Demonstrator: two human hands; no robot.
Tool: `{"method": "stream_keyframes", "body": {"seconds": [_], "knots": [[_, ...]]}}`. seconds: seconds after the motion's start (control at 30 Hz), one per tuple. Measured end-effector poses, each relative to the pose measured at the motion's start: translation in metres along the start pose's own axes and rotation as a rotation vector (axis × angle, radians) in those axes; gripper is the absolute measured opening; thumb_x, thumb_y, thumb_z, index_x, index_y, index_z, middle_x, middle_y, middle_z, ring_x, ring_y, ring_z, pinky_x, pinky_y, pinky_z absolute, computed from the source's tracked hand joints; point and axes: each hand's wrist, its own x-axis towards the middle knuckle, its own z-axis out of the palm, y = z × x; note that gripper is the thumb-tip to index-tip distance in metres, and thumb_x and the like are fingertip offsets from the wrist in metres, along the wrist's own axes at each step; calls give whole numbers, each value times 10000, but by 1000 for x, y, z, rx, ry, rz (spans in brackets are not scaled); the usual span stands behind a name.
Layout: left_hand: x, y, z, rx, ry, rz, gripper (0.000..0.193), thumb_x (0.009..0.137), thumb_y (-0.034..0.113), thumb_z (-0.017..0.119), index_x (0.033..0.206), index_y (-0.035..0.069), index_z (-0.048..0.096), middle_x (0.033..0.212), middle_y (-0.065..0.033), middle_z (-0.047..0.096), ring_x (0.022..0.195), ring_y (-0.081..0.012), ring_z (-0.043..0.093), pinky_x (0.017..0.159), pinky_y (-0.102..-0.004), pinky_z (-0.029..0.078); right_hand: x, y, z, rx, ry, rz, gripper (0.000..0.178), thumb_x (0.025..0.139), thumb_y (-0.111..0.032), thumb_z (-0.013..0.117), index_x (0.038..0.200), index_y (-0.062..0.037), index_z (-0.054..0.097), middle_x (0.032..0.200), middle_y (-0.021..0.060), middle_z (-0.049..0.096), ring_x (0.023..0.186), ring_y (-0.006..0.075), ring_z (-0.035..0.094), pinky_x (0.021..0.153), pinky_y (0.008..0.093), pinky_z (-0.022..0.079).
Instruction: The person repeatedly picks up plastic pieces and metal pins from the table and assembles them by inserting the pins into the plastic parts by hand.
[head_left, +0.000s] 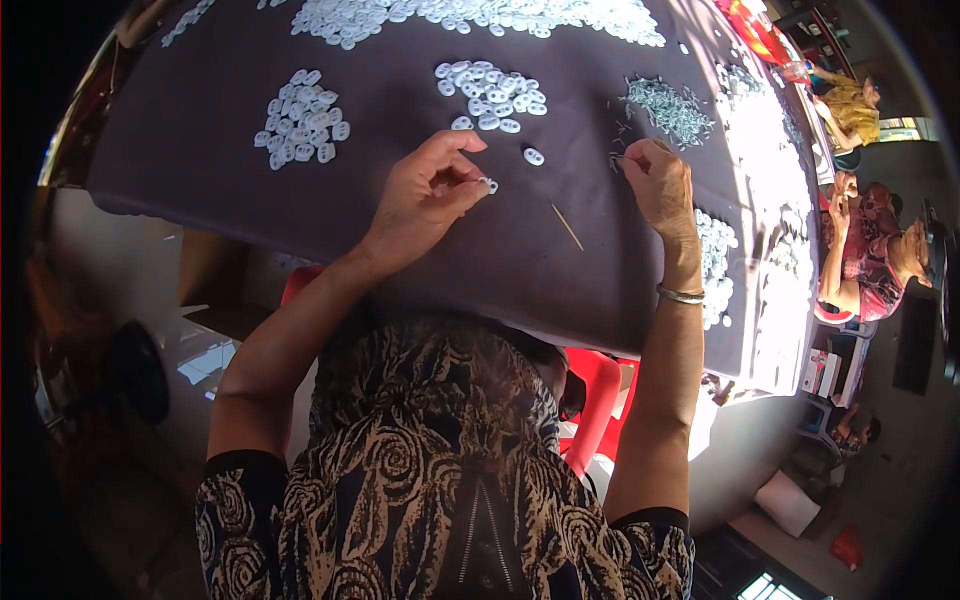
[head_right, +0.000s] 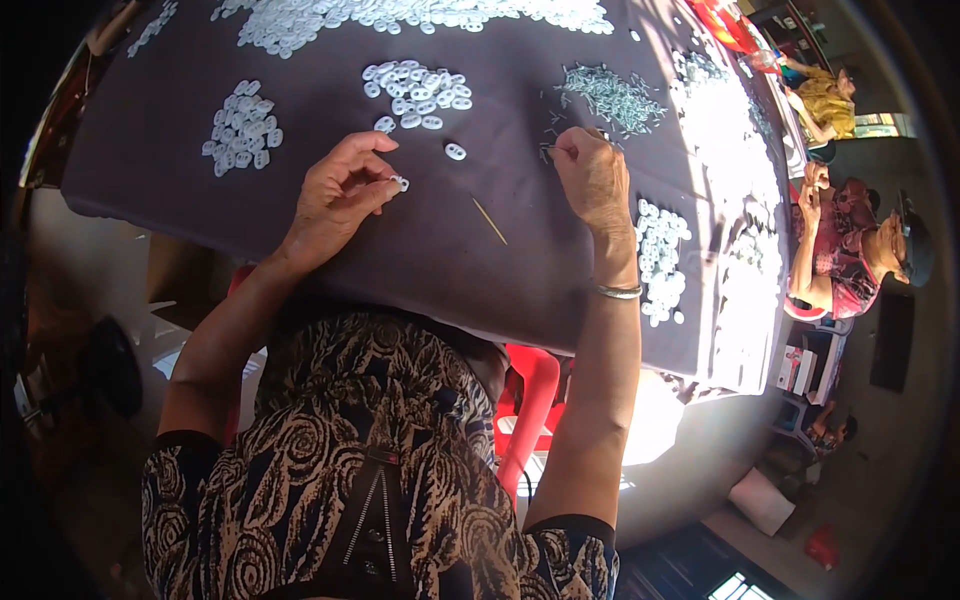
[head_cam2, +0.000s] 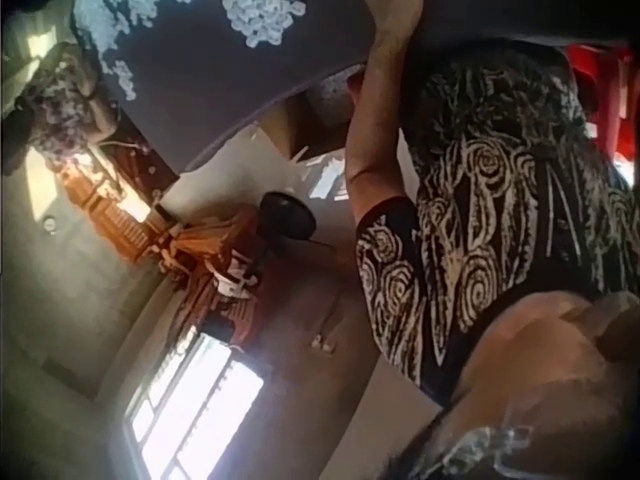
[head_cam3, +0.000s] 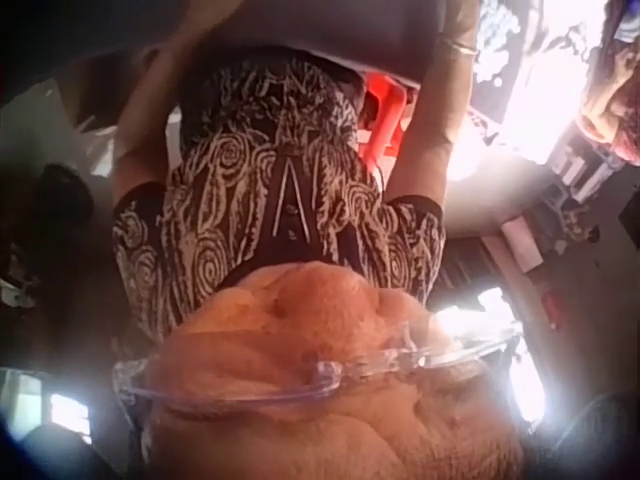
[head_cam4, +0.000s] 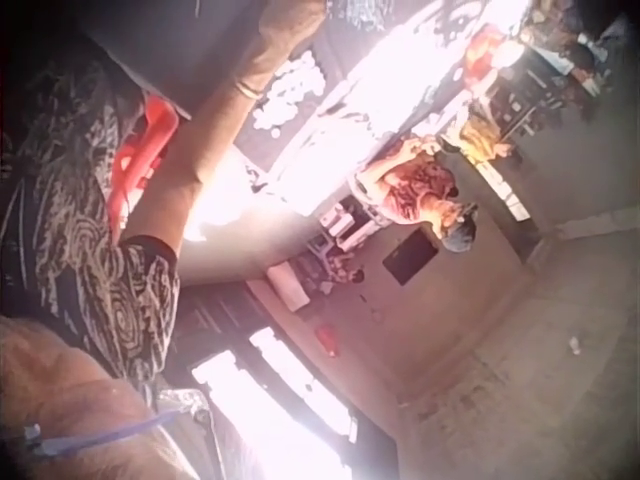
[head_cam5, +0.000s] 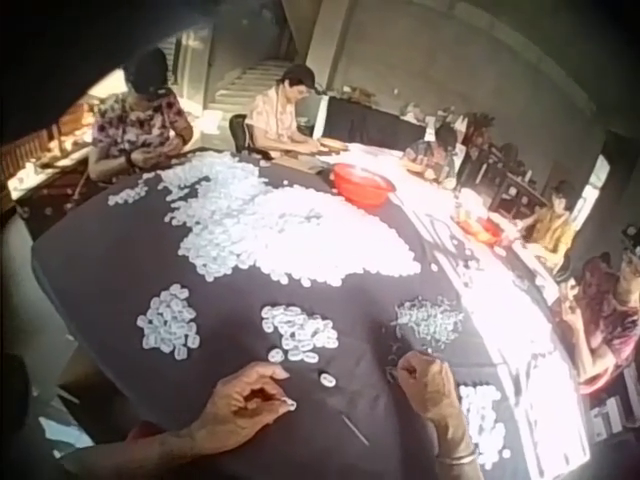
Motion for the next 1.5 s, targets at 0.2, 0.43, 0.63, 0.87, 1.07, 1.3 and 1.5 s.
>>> {"method": "stream_keyframes", "body": {"seconds": [0.2,0.43,0.63,0.87,1.07,1.3,1.5], "knots": [[1,0,3,-42,-1,43,327,828,-1,651,1123,51,519,812,9,583,695,-13,497,612,-168,418,-1,-4,-4,-22,-20,-5,76,808,-75,589,827,-8,621,678,129,595,600,188,568,592,322,456],[1,-1,2,-24,-13,100,330,851,12,642,1149,65,512,819,12,592,681,-14,512,601,-157,414,-11,-66,2,641,-24,94,70,873,-18,558,807,-24,580,755,-3,574,656,62,488,589,209,411],[0,-3,2,-50,-22,82,340,853,10,641,1160,59,504,840,9,592,699,-14,516,612,-158,422,-8,-99,30,978,-335,112,112,905,-56,588,993,-42,657,837,1,586,678,60,481,610,198,404],[-1,-4,2,-26,-17,78,365,851,6,644,1179,57,492,841,13,595,732,-7,515,622,-159,423,-10,-105,47,1083,-306,130,62,886,-121,640,908,-69,665,767,-43,597,697,39,524,607,190,439],[-1,-6,2,-7,-6,86,360,858,13,636,1184,57,490,843,13,604,727,-8,514,626,-160,420,-14,-108,47,1095,-308,169,121,875,-164,667,908,-48,665,810,-13,627,699,53,516,601,195,423],[0,-7,3,-14,-2,98,355,862,15,628,1186,59,490,837,14,609,730,-8,523,629,-160,422,-16,-108,49,1106,-314,180,145,882,-178,660,920,-38,666,805,-26,615,693,45,508,595,191,416],[-1,-6,3,2,7,110,360,852,14,634,1182,61,497,840,12,612,736,-8,525,630,-161,423,-17,-109,51,1067,-297,151,124,881,-180,664,906,-60,682,743,-43,589,680,38,515,571,189,421]]}}
